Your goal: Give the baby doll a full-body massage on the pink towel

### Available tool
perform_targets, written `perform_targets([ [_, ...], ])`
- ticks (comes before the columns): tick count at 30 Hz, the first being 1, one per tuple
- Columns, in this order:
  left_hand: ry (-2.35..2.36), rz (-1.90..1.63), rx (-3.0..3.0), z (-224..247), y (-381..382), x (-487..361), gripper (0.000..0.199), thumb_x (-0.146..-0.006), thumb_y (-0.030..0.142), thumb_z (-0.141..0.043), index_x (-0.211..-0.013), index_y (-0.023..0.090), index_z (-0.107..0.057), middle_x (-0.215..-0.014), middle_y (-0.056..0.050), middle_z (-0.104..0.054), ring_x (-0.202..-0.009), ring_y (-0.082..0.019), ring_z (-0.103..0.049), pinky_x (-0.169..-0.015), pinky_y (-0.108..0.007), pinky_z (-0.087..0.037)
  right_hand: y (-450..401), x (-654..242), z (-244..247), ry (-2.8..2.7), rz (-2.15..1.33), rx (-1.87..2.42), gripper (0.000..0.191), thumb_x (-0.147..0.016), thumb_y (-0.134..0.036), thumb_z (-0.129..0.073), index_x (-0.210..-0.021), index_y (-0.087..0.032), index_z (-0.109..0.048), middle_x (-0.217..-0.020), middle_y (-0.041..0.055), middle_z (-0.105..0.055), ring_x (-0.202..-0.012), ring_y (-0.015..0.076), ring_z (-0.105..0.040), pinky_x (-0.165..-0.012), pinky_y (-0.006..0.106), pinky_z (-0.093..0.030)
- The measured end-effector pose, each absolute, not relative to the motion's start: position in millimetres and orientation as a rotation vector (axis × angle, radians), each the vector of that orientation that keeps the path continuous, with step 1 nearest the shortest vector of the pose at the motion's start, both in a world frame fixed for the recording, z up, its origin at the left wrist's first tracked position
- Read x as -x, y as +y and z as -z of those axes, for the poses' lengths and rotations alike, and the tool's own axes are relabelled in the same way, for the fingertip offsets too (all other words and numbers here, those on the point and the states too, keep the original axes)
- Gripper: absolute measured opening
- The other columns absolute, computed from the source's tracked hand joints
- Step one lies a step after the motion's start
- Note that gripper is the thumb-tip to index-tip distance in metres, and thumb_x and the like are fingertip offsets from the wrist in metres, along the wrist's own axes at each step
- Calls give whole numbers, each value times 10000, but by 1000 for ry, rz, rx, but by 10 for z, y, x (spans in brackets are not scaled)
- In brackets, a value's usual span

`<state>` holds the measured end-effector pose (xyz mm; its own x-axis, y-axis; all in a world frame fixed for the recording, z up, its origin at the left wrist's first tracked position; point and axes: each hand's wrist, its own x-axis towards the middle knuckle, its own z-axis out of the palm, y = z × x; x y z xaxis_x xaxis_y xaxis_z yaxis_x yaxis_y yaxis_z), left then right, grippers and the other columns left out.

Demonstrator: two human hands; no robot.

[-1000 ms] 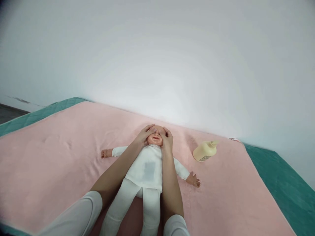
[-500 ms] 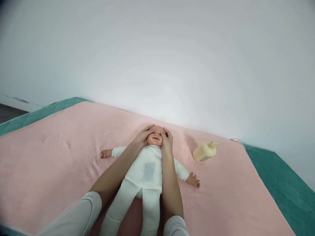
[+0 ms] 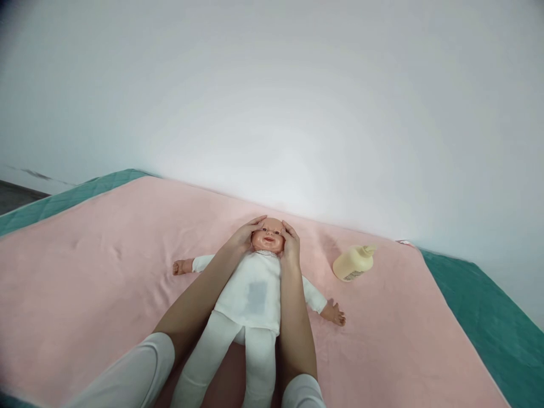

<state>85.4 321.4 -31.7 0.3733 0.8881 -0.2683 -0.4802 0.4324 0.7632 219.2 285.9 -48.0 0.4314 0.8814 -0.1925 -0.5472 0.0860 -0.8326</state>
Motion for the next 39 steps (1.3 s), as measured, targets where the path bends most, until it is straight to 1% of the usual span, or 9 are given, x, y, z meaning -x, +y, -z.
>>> perform_targets([
  [4, 717, -948, -603, 286, 3193, -821, 439, -773, 155, -654, -1209, 197, -654, -1146, -127, -671, -929, -228, -671, -857, -382, -549, 2883, -2219, 503, -387, -1144, 989, 365, -598, -145, -679, -957, -198, -718, -912, 38, -756, -845, 207, -704, -832, 419, -581],
  [8, 723, -951, -573, 301, 3217, -804, 373, -774, 161, -651, -1144, 193, -681, -1145, -127, -669, -977, -241, -661, -873, -393, -541, 2892, -2212, 493, -354, -1133, 990, 317, -611, -169, -692, -925, -192, -729, -876, 50, -761, -833, 220, -703, -804, 434, -589],
  [11, 738, -981, -549, 325, 3236, -824, 304, -779, 181, -657, -1081, 183, -692, -1119, -117, -678, -977, -235, -660, -880, -387, -537, 2873, -2178, 466, -367, -1087, 996, 287, -633, -221, -718, -918, -183, -728, -870, 56, -759, -831, 218, -700, -803, 415, -587],
  [14, 711, -1025, -577, 331, 3210, -871, 271, -779, 248, -705, -1041, 183, -682, -1049, -97, -690, -936, -219, -664, -864, -363, -541, 2843, -2142, 446, -425, -1043, 1008, 338, -632, -285, -766, -951, -186, -717, -882, 41, -750, -847, 206, -690, -808, 378, -582],
  [18, 719, -1077, -707, 333, 3142, -945, 354, -771, 341, -753, -1067, 184, -637, -1024, -85, -674, -902, -193, -661, -859, -343, -536, 2832, -2117, 460, -474, -1026, 1031, 447, -595, -332, -818, -996, -191, -682, -906, 26, -727, -859, 189, -680, -807, 340, -572],
  [25, 820, -1127, -879, 433, 3161, -990, 472, -730, 318, -786, -1146, 192, -603, -1132, -103, -626, -915, -184, -649, -837, -324, -533, 2862, -2121, 527, -546, -950, 1070, 516, -562, -315, -819, -1031, -186, -649, -1026, 43, -688, -927, 182, -658, -847, 329, -549],
  [30, 840, -1131, -895, 453, 3179, -984, 461, -722, 278, -774, -1141, 180, -609, -1127, -108, -630, -921, -193, -646, -811, -315, -538, 2877, -2128, 543, -534, -947, 1077, 499, -560, -319, -798, -1017, -189, -647, -1031, 45, -684, -938, 185, -649, -839, 332, -550],
  [35, 852, -1133, -871, 450, 3180, -994, 453, -700, 236, -760, -1127, 185, -618, -1062, -85, -636, -856, -174, -644, -781, -306, -534, 2890, -2131, 551, -512, -943, 1065, 462, -557, -321, -794, -981, -197, -660, -1011, 36, -690, -931, 186, -648, -822, 324, -552],
  [39, 816, -1139, -836, 439, 3175, -994, 410, -712, 224, -736, -1104, 182, -622, -1015, -68, -641, -842, -162, -638, -763, -282, -522, 2898, -2135, 551, -484, -964, 1051, 420, -566, -319, -796, -951, -202, -677, -954, 22, -701, -902, 185, -652, -811, 325, -553],
])
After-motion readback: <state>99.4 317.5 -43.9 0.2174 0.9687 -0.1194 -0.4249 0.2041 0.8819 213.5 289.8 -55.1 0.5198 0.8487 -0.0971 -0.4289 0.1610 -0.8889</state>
